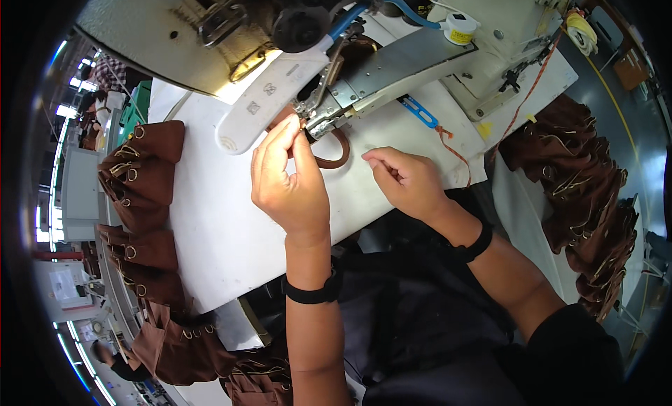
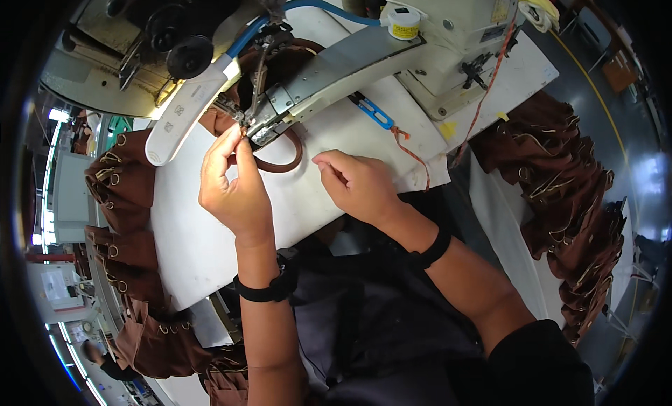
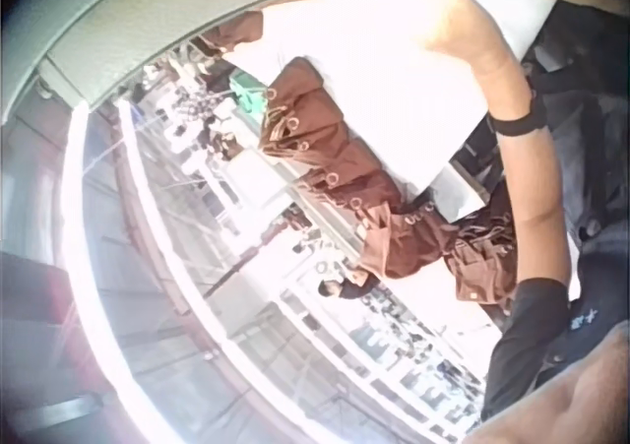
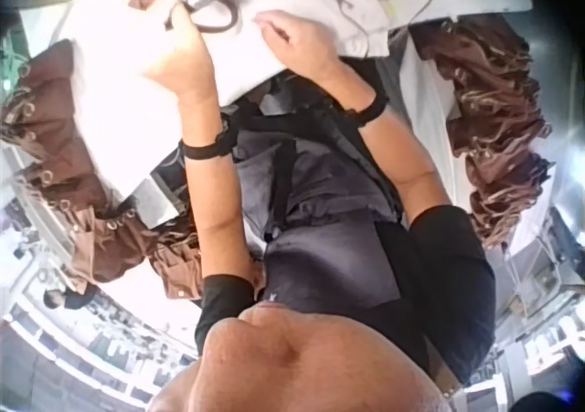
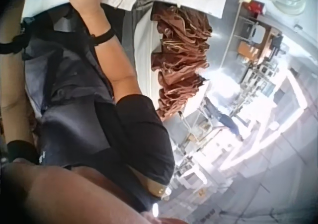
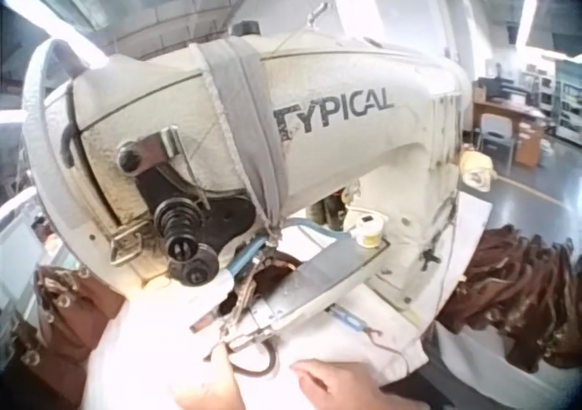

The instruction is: The person operates an industrial sewing machine to stitch a zipper onto a brown leather handbag. They guide the bag under the needle, align the zipper tape, and sew along the edge, then trim the excess thread and inspect the seam.

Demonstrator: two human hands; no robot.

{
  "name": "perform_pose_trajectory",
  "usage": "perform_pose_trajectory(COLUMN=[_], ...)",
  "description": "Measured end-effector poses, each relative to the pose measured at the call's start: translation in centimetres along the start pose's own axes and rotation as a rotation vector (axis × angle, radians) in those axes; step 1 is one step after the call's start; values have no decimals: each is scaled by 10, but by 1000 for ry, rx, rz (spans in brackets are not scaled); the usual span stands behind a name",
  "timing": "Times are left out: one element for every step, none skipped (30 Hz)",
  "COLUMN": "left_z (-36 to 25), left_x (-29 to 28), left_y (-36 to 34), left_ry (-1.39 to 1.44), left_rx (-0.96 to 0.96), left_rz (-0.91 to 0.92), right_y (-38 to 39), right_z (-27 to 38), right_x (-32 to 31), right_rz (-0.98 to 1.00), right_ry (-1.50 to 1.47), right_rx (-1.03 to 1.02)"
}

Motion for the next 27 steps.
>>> perform_pose_trajectory(left_z=[0,-1,-1,-1,0,-1,-1,0,1,0,-1,-1,-2,-2,-2,-3,-3,-4,-4,-5,-5,-5,-5,-5,-5,-5,-5], left_x=[0,0,1,2,2,4,3,3,3,3,3,3,3,2,2,3,3,3,3,2,2,2,2,3,3,3,3], left_y=[-1,-1,-1,-1,-1,0,0,0,1,1,0,0,0,0,0,0,0,0,-1,-1,-1,-1,-1,-1,-1,0,0], left_ry=[-4,-8,-2,5,11,-3,-4,-4,-4,-9,-14,-19,-17,-15,-13,-6,0,7,-1,-9,-17,-17,-17,-17,-9,-1,8], left_rx=[8,16,7,-1,-10,-10,-11,-13,-15,-19,-23,-28,-30,-31,-33,-35,-37,-39,-36,-33,-30,-37,-43,-50,-50,-49,-49], left_rz=[1,3,1,-1,-3,17,14,10,7,12,17,21,15,9,2,1,0,-2,-2,-2,-2,-1,0,1,-3,-7,-11], right_y=[0,0,0,1,1,1,1,2,2,2,2,2,2,3,3,3,3,2,2,3,3,4,3,3,3,3,3], right_z=[0,0,0,-1,-1,-1,0,0,1,3,5,7,8,8,9,9,9,8,9,10,11,11,12,12,12,12,13], right_x=[0,0,0,-1,-2,-3,-3,-4,-4,-5,-6,-6,-6,-6,-7,-7,-7,-8,-8,-8,-8,-8,-8,-8,-9,-9,-10], right_rz=[3,6,10,5,1,-3,-13,-22,-32,-35,-39,-42,-53,-64,-76,-73,-71,-69,-74,-80,-86,-80,-75,-69,-78,-86,-94], right_ry=[-13,-26,-40,-32,-23,-15,-19,-22,-25,-24,-22,-21,-12,-4,5,4,3,1,5,8,11,18,25,33,28,24,20], right_rx=[-4,-9,-14,-18,-22,-26,-31,-37,-42,-50,-59,-67,-87,-107,-127,-121,-115,-109,-122,-135,-148,-148,-149,-149,-157,-165,-173])
Point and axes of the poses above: each hand's wrist, its own y-axis away from the middle knuckle, its own x-axis out of the palm, z = x × y, the point moved 10 cm from there along -y, towards the middle knuckle, and after that the axes turned 4 degrees about x, right-handed, at the moved point
